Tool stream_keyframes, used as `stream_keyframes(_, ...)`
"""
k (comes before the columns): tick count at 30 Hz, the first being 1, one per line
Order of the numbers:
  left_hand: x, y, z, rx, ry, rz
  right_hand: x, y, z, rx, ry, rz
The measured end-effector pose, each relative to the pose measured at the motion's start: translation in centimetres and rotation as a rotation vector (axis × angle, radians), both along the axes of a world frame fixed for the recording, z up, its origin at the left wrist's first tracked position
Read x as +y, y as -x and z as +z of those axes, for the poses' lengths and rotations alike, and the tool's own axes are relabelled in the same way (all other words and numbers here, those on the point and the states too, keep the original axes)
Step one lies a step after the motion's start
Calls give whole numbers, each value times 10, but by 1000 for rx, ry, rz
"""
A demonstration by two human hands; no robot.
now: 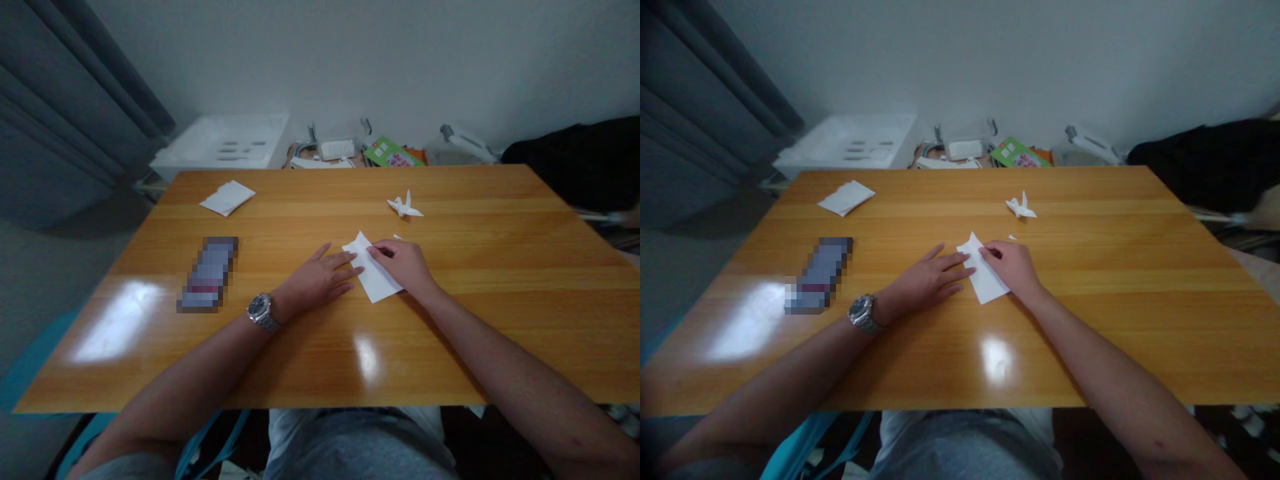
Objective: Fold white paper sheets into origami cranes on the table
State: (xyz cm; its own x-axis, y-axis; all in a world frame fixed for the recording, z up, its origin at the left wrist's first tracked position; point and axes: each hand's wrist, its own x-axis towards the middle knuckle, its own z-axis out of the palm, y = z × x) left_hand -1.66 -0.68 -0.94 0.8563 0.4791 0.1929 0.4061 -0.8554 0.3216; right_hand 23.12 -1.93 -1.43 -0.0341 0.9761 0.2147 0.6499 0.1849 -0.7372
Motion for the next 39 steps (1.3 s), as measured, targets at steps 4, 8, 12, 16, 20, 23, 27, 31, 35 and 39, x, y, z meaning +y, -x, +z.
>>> stream_keyframes(4,-2,-1,4,96,-46,5,1,-2,1,-71,-22,-1)
stream_keyframes(8,-3,-2,5,107,-69,-3,0,-7,5,-180,-92,-8)
stream_keyframes(12,-1,-2,4,89,-76,-11,2,-11,8,-338,-187,31)
stream_keyframes(16,2,1,2,62,-74,-34,5,-15,6,-439,-273,191)
stream_keyframes(20,3,5,1,70,-83,-22,7,-16,5,-511,-295,281)
stream_keyframes(23,4,9,2,88,-86,-1,7,-18,5,-523,-266,323)
stream_keyframes(27,7,12,1,112,-78,-12,8,-23,6,-496,-177,343)
stream_keyframes(31,8,13,3,115,-67,-33,6,-33,6,-517,-122,423)
stream_keyframes(35,6,12,10,118,-15,-74,0,-41,5,-531,-96,484)
stream_keyframes(39,5,11,15,133,51,-101,-5,-43,-1,-521,-103,479)
